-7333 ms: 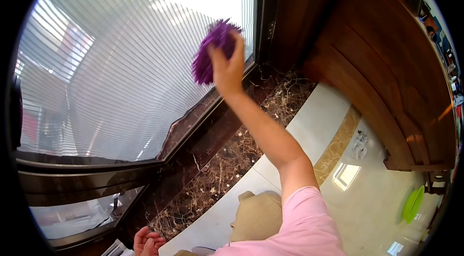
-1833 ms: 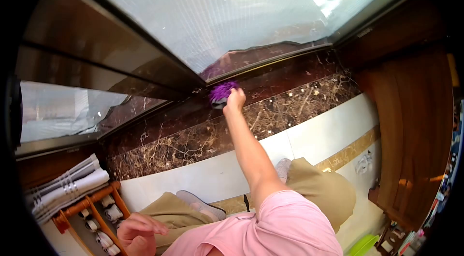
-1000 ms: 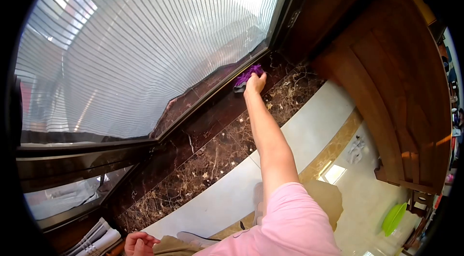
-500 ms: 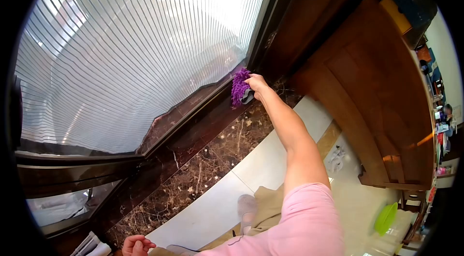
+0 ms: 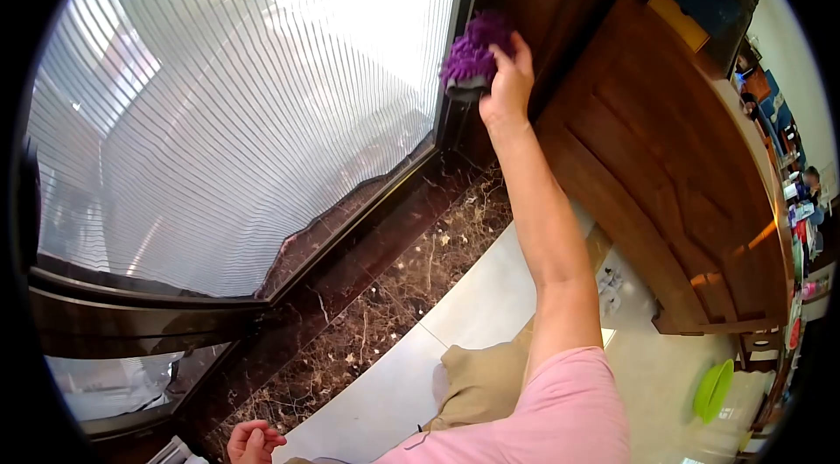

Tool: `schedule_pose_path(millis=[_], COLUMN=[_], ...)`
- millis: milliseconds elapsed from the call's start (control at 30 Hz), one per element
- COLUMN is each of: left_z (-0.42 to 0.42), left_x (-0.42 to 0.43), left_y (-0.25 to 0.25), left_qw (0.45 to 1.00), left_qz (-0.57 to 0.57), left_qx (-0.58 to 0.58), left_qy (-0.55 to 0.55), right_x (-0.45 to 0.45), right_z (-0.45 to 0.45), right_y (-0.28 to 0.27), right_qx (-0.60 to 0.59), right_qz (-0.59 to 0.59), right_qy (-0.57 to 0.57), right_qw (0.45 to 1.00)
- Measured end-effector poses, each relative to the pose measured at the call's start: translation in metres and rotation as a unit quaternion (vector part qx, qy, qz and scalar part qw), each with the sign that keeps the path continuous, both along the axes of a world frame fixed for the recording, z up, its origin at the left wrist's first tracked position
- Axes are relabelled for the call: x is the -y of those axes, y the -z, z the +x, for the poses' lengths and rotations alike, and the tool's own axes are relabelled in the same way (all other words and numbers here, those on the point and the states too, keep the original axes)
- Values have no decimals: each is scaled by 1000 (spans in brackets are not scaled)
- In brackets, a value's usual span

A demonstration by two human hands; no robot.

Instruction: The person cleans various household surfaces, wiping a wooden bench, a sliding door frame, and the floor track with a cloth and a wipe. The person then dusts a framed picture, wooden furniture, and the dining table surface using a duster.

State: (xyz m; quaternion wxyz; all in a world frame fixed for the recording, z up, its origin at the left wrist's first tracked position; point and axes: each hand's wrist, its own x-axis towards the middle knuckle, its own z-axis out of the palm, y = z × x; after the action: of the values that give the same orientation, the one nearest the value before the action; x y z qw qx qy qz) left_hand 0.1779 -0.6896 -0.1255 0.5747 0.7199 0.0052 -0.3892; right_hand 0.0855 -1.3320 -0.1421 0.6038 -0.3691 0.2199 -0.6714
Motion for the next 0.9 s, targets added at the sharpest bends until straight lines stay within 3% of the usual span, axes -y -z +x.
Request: schedule_pose_path(millis=[67, 167, 233, 333, 367, 433, 533, 733, 833, 900], left_z=[-1, -2, -2, -3, -3, -2, -4, -3, -8, -13], left_x=[-2, -7, -9, -20, -26, -36, -48, -48, -46, -49], left_y=[-1, -4, -11, -16, -15, -14, 3, 19, 34, 53], left_qw=[1000, 999, 999, 997, 997, 996, 991, 969, 960, 956], left_qz=[-15, -30, -39, -60, -62, -60, -65, -54, -32, -28], left_qx=[5, 15, 7, -10, -26, -54, -119, -239, -277, -291], left_qy=[10, 30, 35, 43, 45, 48, 11, -16, -13, 4], right_x=[-16, -34, -58, -84, -98, -134, -165, -172, -175, -204], right_z=[9, 29, 45, 58, 60, 65, 74, 87, 94, 97], right_y=[-33, -20, 8, 51, 57, 32, -23, -125, -151, -173], right_qx=[-21, -106, -120, -100, -113, -127, -148, -149, -80, -115], right_qz=[-102, -116, -8, 176, 159, 140, -81, -119, 201, 237], right_qy=[-8, 77, 68, -68, -70, -71, -53, -7, -20, -66], right_qw=[995, 985, 990, 977, 978, 979, 984, 982, 976, 962])
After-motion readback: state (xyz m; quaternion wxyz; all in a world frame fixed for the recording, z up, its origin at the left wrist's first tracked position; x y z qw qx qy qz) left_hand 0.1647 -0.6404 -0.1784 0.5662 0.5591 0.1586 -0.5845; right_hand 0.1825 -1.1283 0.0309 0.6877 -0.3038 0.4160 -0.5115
